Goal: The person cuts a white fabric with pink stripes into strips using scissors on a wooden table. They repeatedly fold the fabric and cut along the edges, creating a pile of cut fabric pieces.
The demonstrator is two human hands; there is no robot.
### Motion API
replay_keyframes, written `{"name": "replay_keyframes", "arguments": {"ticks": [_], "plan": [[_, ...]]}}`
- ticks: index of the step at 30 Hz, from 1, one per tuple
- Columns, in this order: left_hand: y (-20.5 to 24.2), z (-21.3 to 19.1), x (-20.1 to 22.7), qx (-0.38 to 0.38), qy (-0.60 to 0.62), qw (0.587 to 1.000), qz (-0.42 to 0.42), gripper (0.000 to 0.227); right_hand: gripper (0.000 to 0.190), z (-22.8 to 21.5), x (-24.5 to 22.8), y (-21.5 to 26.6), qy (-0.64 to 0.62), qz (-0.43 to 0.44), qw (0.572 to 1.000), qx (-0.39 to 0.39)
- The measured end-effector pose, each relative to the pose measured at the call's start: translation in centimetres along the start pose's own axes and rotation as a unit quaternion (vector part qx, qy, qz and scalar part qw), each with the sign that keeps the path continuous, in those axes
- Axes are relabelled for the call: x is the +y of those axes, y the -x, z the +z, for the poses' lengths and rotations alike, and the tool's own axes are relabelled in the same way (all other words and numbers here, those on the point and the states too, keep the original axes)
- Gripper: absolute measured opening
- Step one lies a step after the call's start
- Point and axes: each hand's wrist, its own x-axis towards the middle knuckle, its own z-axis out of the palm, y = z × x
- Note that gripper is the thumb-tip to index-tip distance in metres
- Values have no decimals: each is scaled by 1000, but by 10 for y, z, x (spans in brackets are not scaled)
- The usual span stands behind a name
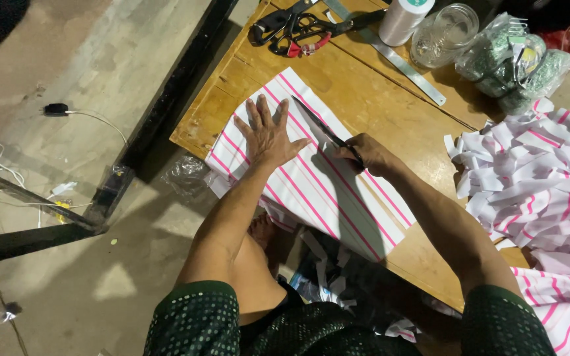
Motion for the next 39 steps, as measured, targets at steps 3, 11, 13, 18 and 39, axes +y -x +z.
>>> {"name": "replay_keyframes", "arguments": {"ticks": [3,11,13,18,39], "plan": [[-2,2,-1,1,5,1000,5,103,48,0,-1,0,18,3,1000,4],[0,2,-1,10,8,1000,6,103,48,7,-9,-26,48,9,999,-11],[-2,4,-1,10,2,1000,4,103,46,5,-5,-29,53,5,999,-10],[1,-2,-2,2,10,1000,6,104,47,0,-8,-24,54,-9,998,-19],[-10,14,-4,1,-3,1000,-2,103,37,13,-33,-50,60,5,998,-15]]}}
